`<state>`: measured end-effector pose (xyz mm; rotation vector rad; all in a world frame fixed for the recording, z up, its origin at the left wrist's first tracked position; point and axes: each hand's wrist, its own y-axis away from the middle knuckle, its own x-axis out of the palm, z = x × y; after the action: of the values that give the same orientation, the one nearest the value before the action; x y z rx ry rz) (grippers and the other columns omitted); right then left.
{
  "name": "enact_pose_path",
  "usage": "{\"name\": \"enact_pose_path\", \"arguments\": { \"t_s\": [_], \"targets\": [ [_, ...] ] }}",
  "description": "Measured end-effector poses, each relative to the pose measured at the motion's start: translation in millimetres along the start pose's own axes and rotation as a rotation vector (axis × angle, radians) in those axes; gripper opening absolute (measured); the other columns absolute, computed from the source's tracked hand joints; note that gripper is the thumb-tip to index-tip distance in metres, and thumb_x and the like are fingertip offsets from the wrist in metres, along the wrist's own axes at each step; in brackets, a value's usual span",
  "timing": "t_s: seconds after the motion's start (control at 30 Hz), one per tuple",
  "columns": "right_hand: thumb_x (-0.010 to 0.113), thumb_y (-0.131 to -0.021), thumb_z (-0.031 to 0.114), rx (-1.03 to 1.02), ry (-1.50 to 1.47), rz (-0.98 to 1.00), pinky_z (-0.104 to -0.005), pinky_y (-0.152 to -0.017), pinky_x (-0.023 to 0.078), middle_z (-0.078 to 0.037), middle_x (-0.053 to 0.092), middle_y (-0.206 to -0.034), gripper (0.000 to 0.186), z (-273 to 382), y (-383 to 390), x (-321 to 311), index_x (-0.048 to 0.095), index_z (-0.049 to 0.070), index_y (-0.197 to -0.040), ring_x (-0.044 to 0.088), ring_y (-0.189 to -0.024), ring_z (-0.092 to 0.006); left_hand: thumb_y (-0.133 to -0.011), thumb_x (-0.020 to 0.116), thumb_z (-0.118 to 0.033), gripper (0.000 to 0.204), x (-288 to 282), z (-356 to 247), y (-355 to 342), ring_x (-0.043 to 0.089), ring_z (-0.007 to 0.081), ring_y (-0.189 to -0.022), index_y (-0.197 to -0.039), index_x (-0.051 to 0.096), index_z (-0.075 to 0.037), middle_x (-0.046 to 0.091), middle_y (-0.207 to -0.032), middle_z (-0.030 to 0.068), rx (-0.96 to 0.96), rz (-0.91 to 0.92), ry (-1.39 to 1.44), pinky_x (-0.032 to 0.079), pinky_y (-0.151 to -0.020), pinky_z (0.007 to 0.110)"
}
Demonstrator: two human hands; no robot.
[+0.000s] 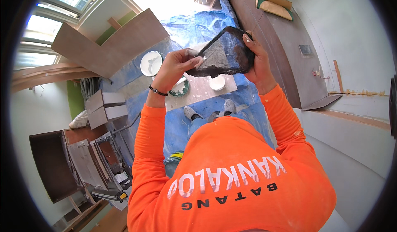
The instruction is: The person retrieves a paint can, opens it, and stirs the contents with a stick. They then pour some paint into a coconut shell and continue mixing by hand before moving to a sink area.
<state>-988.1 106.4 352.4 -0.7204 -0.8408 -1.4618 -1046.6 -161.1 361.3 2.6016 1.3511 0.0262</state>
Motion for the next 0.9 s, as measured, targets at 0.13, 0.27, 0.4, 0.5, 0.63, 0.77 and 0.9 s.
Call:
{"name": "enact_pose_path", "arguments": {
  "t_s": [0.13, 0.27, 0.4, 0.5, 0.63, 0.77, 0.9],
  "targets": [
    [0.064, -0.105, 0.015, 0.053, -0.001, -0.099, -0.0317, -0.084, 0.061, -0.004, 0.072, -0.111, 0.012, -21.0, 13.9, -36.0, 0.065, 0.011, -0.116, 0.072, -0.094, -0.0147, -0.103, 0.07, -0.015, 0.015, 7.6, 41.2, 5.0, 0.068, 0.008, -0.086, -0.111, 0.071, -0.003, 0.073, -0.097, -0.0001, -0.012, 0.045, 0.42, 0.057, -0.083, 0.028],
    [0.064, -0.104, 0.015, 0.094, 0.022, -0.178, -0.0311, -0.084, 0.06, -0.003, 0.071, -0.109, 0.013, -44.2, 27.3, -63.3, 0.064, 0.011, -0.116, 0.071, -0.096, -0.0134, -0.105, 0.068, -0.016, 0.017, 25.7, 85.4, 13.0, 0.068, 0.0088, -0.093, -0.117, 0.067, -0.004, 0.072, -0.106, 0.0009, -0.062, -0.047, 0.751, 0.059, -0.084, 0.03],
    [0.068, -0.102, 0.013, 0.125, 0.028, -0.264, -0.0322, -0.084, 0.06, -0.002, 0.07, -0.106, 0.011, -64.7, 35.9, -86.1, 0.062, 0.012, -0.111, 0.07, -0.094, -0.0136, -0.105, 0.068, -0.015, 0.013, 40.4, 136.0, 11.1, 0.064, 0.0049, -0.092, -0.114, 0.069, -0.006, 0.072, -0.1, -0.0015, -0.116, -0.153, 0.577, 0.054, -0.083, 0.026],
    [0.07, -0.1, 0.012, 0.18, 0.049, -0.396, -0.0329, -0.083, 0.059, -0.001, 0.07, -0.104, 0.012, -95.1, 42.4, -118.6, 0.061, 0.014, -0.108, 0.07, -0.092, -0.0137, -0.104, 0.069, -0.014, 0.011, 53.9, 184.6, 8.2, 0.061, 0.0041, -0.087, -0.111, 0.07, -0.005, 0.071, -0.098, -0.0028, -0.201, -0.262, 0.501, 0.05, -0.078, 0.024],
    [0.07, -0.1, 0.013, 0.213, 0.06, -0.532, -0.0338, -0.083, 0.059, 0.0, 0.069, -0.103, 0.013, -146.2, 44.7, -184.1, 0.06, 0.014, -0.108, 0.069, -0.092, -0.0141, -0.103, 0.069, -0.015, 0.014, 60.5, 253.7, -2.2, 0.062, 0.0051, -0.09, -0.115, 0.072, -0.007, 0.07, -0.099, -0.004, -0.338, -0.272, 0.534, 0.051, -0.082, 0.025],
    [0.074, -0.098, 0.016, 0.202, 0.117, -0.614, -0.0339, -0.083, 0.058, -0.001, 0.068, -0.102, 0.018, -177.3, 30.8, -224.7, 0.06, 0.013, -0.109, 0.069, -0.092, -0.0143, -0.101, 0.072, -0.016, 0.015, 68.0, 299.9, -31.9, 0.057, 0.0034, -0.087, -0.114, 0.073, -0.007, 0.069, -0.097, -0.0056, -0.32, -0.385, 0.477, 0.046, -0.077, 0.023],
    [0.076, -0.096, 0.016, 0.154, 0.189, -0.625, -0.0335, -0.083, 0.058, -0.002, 0.069, -0.101, 0.02, -205.5, 13.3, -258.3, 0.061, 0.012, -0.108, 0.069, -0.091, -0.0148, -0.101, 0.071, -0.016, 0.015, 68.6, 330.1, -64.1, 0.054, 0.0035, -0.079, -0.112, 0.074, -0.005, 0.069, -0.092, -0.0052, -0.267, -0.47, 0.351, 0.042, -0.068, 0.024]
  ]
}}
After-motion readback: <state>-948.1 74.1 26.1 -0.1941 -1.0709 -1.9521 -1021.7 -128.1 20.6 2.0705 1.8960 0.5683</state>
